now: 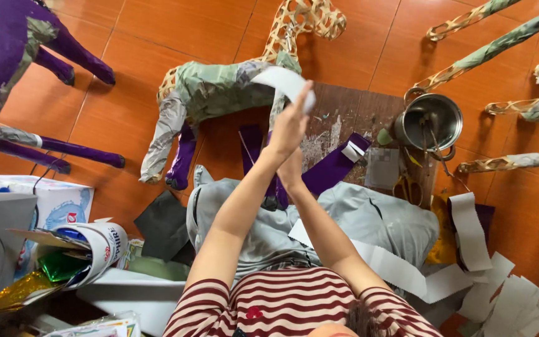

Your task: Applying glue and decorative strips to a giraffe-shaped craft figurine.

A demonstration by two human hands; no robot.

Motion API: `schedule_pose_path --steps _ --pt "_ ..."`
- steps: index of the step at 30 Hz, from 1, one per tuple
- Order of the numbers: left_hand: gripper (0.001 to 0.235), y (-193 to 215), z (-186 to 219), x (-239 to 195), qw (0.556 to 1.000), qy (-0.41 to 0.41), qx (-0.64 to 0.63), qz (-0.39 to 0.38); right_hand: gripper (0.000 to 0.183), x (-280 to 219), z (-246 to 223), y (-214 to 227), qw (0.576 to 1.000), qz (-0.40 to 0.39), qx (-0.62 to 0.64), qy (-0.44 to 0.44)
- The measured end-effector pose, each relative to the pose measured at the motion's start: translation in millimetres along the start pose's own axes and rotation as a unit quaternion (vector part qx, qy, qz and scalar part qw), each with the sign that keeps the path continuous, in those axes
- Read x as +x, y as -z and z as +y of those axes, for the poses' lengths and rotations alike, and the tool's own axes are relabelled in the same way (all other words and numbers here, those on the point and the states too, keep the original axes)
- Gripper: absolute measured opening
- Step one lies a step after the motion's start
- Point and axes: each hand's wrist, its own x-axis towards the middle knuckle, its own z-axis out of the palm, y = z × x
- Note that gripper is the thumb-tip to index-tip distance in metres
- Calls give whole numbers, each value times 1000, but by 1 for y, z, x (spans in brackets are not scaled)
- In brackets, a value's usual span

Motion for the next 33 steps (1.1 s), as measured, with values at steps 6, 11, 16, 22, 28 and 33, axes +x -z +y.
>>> schedule_pose_path --steps 6,11,16,22,28,33 --pt "100 3 -59 -60 965 239 -44 -102 22 15 53 10 943 77 304 -111" --pt "77 19 -53 -92 911 388 -86 -113 21 13 67 15 842 52 481 -240" --pt "72 28 -43 -80 898 388 -168 -119 12 25 165 6 736 42 583 -343" --pt "63 35 -27 -65 882 440 -72 -154 44 -7 149 18 912 17 296 -284" --pt "71 12 -110 -102 912 366 27 -181 34 52 78 2 977 -128 143 -94" --pt "83 30 -122 -107 928 196 -224 -226 21 72 68 0 839 -162 394 -340"
